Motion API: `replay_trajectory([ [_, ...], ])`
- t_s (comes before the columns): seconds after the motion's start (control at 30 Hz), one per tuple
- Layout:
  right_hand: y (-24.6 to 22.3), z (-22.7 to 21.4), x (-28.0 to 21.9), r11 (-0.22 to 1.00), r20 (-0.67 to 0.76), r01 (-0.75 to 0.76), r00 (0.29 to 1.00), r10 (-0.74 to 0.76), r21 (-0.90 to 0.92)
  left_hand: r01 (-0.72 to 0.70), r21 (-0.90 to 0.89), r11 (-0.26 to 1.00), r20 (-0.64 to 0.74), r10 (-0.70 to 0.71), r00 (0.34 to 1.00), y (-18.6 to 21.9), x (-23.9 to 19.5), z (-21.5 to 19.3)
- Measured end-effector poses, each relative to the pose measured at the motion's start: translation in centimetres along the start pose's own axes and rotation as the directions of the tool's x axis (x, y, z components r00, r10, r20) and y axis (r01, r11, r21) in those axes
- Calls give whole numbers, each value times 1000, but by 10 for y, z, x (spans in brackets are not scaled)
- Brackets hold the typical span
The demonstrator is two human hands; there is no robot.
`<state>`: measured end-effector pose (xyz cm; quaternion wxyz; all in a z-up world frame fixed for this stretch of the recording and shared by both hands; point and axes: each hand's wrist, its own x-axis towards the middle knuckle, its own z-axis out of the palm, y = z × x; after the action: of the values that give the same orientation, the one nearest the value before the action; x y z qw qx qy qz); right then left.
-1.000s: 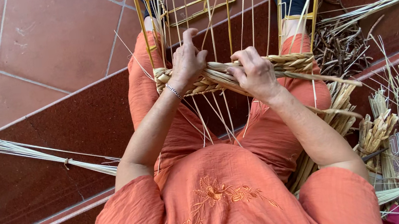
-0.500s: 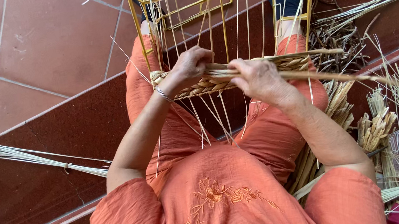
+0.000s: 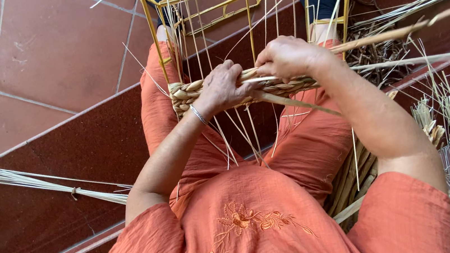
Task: The person sits on a tiled floor and weaves dried palm leaves into a basket frame using both hands. They interlace the leaves through the vertical ribs of the frame, occasionally using shears to trim excess material.
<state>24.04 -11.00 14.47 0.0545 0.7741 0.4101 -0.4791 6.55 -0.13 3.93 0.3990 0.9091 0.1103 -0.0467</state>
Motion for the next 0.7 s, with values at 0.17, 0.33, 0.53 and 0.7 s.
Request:
replay_trajectory([
  [0.17, 31, 23, 10, 950, -356, 302, 899, -256, 79, -102, -231, 968, -326, 22, 945, -7, -12, 6],
  [0.33, 36, 67, 15, 881, -689, 348, 552, -470, -321, -329, -24, 944, -393, 293, 872, -16, -23, 5],
  [0.53, 30, 86, 26, 979, -725, 131, 658, -203, -155, -158, 40, 987, -112, 162, 980, -20, -5, 4],
  [0.7, 37, 105, 12, 981, -720, 182, 672, -173, -66, 158, -208, 965, 9, -160, 987, -18, 24, -6],
])
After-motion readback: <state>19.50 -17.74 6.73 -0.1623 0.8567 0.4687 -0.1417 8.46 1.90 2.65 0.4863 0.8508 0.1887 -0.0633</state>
